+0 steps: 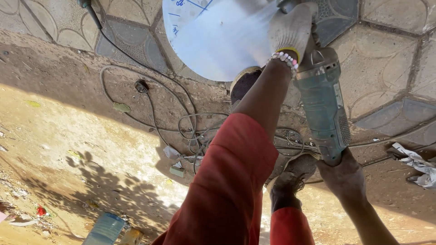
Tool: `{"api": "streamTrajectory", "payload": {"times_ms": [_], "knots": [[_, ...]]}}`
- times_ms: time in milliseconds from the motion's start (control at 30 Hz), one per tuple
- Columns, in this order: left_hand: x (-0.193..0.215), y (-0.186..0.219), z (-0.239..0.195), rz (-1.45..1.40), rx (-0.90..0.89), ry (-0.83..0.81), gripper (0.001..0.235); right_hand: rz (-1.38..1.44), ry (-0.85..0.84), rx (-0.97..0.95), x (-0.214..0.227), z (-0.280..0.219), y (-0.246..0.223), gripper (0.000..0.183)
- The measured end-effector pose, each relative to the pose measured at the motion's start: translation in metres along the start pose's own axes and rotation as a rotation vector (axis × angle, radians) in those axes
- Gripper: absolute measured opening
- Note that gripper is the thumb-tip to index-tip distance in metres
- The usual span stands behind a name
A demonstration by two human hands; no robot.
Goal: Polishing a circular metal plate using a handheld power polisher on a tiled floor.
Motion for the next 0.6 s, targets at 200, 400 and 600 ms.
{"api": "streamTrajectory", "payload": {"times_ms": [200,400,600], "knots": [[0.046,0.0,-0.001,0.014,-0.036,0.032,0.016,-0.017,0.01,0.162,-0.038,0.006,0.019,0.052],[0.157,0.022,-0.045,0.044,0.132,0.323,0.032,-0.128,-0.135,0.205,-0.07,-0.016,-0.024,0.051],[0.235,-0.006,-0.036,-0.107,0.13,0.511,0.013,-0.24,-0.345,0.167,-0.077,-0.024,-0.065,0.058]]}}
Point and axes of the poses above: each hand's wrist, its own z-axis towards the middle knuckle, its own x-axis out of the back of the hand, y = z × x, the point moved 1 cm from there along z, towards the middle knuckle, and after that the axes turned 9 degrees about z, right-handed, at the moved point
